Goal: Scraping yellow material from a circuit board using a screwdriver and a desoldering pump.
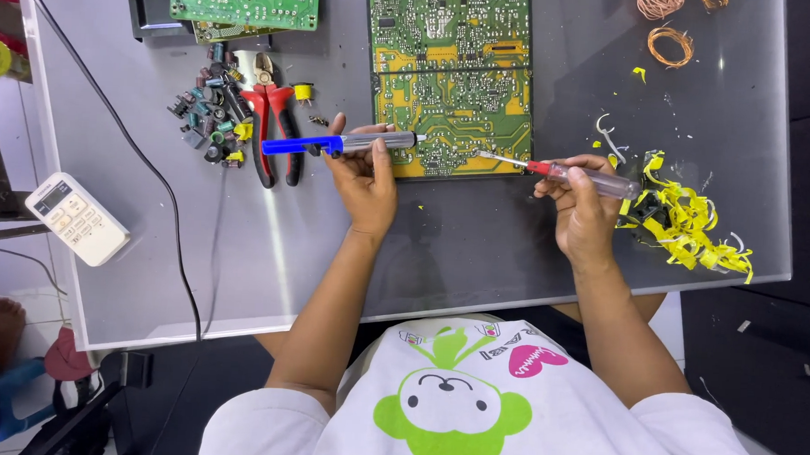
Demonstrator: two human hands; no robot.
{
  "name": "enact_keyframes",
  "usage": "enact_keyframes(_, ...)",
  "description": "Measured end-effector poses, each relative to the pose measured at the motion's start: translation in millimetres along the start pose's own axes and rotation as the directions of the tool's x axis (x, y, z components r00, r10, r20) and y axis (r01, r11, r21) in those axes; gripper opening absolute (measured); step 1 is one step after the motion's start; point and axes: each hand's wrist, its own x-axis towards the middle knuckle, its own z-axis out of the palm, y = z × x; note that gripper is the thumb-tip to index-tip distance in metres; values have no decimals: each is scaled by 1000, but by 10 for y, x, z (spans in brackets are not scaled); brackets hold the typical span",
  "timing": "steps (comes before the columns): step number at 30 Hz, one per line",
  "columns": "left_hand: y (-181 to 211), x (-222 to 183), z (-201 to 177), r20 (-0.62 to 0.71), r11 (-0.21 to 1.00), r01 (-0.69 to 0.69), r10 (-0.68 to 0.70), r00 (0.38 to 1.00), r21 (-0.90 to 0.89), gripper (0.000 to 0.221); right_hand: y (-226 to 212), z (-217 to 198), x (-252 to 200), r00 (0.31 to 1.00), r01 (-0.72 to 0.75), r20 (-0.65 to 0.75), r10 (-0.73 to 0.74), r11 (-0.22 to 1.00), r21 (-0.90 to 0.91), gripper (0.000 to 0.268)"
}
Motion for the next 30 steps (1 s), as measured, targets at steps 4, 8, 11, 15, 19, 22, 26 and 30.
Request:
enact_keyframes(4, -2, 6, -15, -2, 999, -29, 29, 1000, 27, 60, 14, 3, 24, 999, 40, -6, -41, 998, -45, 25)
enact_keyframes(8, 3, 7, -25, 6, 999, -33, 33, 999, 7, 60, 12, 131, -29, 998, 56, -2, -56, 997, -55, 26)
enact_keyframes(11, -46, 16, -34, 3, 999, -42, 42, 999, 0, 60, 31, 213, -49, 997, 75, -8, -75, 997, -34, 27)
enact_keyframes(15, -12, 27, -44, 6, 999, -32, 32, 999, 11, 60, 87, 423, -137, 997, 70, -4, -71, 996, -51, 28)
enact_keyframes(19, -71, 27, -68, 14, 1000, -30, 30, 999, -2, 60, 211, 484, -148, 995, 97, -2, -97, 993, -61, 28)
enact_keyframes(22, -90, 25, -65, 12, 1000, -30, 30, 999, -2, 60, 241, 492, -150, 995, 86, -40, -87, 996, -28, 27)
enact_keyframes(26, -80, 29, -55, 9, 999, -40, 40, 999, 5, 61, 264, 447, -151, 996, 85, -16, -86, 996, -28, 27)
enact_keyframes(30, -72, 45, -62, 21, 999, -43, 43, 999, 3, 61, 352, 417, -177, 997, 78, -11, -77, 997, 7, 26)
